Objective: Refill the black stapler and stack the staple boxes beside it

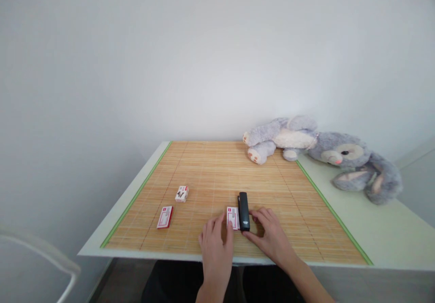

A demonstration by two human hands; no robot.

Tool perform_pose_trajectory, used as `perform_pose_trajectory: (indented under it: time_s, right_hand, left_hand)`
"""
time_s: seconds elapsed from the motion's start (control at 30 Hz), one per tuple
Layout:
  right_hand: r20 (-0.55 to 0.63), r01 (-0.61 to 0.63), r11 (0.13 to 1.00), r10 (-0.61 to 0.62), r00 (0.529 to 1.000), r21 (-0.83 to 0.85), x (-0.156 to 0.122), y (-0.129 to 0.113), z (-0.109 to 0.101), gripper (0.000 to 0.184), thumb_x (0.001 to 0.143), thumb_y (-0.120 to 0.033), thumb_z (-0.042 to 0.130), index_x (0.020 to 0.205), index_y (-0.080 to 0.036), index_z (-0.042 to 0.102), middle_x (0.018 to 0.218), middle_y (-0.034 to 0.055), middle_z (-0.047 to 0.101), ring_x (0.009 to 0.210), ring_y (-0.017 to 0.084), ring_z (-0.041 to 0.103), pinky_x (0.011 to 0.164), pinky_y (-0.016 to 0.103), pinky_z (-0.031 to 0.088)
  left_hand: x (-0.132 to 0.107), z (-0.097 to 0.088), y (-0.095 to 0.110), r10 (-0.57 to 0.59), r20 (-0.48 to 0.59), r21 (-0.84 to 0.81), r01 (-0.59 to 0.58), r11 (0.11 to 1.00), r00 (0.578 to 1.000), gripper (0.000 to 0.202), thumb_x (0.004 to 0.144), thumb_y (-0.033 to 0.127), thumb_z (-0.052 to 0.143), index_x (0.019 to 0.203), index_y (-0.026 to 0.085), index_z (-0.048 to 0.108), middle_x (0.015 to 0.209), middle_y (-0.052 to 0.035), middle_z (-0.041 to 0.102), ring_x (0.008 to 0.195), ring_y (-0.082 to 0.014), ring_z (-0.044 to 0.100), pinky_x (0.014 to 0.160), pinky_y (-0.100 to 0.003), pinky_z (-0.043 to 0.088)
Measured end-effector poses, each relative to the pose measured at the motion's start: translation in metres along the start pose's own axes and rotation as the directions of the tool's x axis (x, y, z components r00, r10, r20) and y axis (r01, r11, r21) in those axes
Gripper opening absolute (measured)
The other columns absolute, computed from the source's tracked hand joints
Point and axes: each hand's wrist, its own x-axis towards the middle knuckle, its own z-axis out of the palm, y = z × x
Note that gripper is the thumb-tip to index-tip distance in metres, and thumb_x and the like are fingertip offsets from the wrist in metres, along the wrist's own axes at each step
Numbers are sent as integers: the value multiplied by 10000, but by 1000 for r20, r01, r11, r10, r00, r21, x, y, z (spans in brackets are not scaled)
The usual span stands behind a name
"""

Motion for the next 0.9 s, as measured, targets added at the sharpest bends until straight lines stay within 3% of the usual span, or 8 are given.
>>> perform_pose_trajectory:
  time_s: [0.17, 0.3, 0.57, 0.67, 0.77, 0.83, 0.9]
  right_hand:
    - [15, 8, 1000, -8, 1000, -1, 1, 0, 0, 368, 837, -350, 808, 1155, -256, 650, 943, 41, 647, 899, 259, 589, 804, 392, 470]
    - [46, 7, 1000, -8, 999, 10, 0, 1, 1, 222, 856, -353, 796, 971, -246, 639, 875, 21, 623, 851, 239, 576, 774, 375, 449]
    - [33, 13, 999, -14, 999, 34, 0, 2, 3, 223, 856, -329, 795, 873, -241, 591, 849, 9, 615, 822, 220, 562, 765, 363, 432]
    - [30, 10, 999, -11, 999, 34, 0, 2, 3, 221, 850, -324, 800, 882, -243, 597, 855, 11, 621, 826, 222, 565, 758, 358, 431]
    - [29, 4, 999, -5, 1000, 32, 0, 4, 4, 219, 849, -332, 800, 892, -244, 604, 844, 10, 621, 817, 225, 568, 751, 355, 432]
    - [35, -3, 999, 2, 999, 35, 0, 4, 4, 225, 848, -344, 802, 893, -245, 605, 837, 7, 618, 806, 222, 567, 744, 353, 432]
    - [39, -9, 999, 8, 999, 38, 0, 5, 4, 226, 850, -356, 799, 905, -245, 611, 838, 7, 620, 802, 221, 569, 737, 351, 432]
  left_hand:
    - [4, 1, 2, 22, 79, 18, -24, 1000, 997, 383, 1052, 423, 407, 1275, 302, 694, 1170, -69, 688, 1085, -247, 609, 934, -412, 434]
    - [1, 4, 7, 30, 78, 30, -33, 999, 996, 395, 1056, 432, 399, 1274, 292, 697, 1134, -77, 687, 1056, -252, 604, 914, -412, 433]
    - [-2, 11, 11, 32, 23, 54, -33, 998, 999, 376, 1057, 425, 409, 1224, 268, 707, 1070, -69, 684, 1023, -251, 608, 904, -410, 444]
    - [-3, 9, 10, 61, 47, 45, -63, 997, 997, 367, 1057, 411, 411, 1263, 284, 687, 1093, -60, 687, 1029, -245, 619, 907, -404, 458]
    - [0, -5, -5, 97, 22, 41, -98, 994, 995, 390, 1046, 415, 436, 1365, 285, 618, 1190, -68, 668, 1110, -246, 611, 946, -404, 466]
    - [7, -24, -25, 97, -86, 96, -89, 991, 992, 426, 1021, 433, 480, 1387, 248, 595, 1233, -95, 640, 1158, -266, 588, 999, -427, 452]
    - [18, -46, -48, 58, -233, 204, -9, 979, 971, 460, 985, 450, 527, 1370, 210, 603, 1224, -121, 614, 1172, -297, 564, 1045, -470, 424]
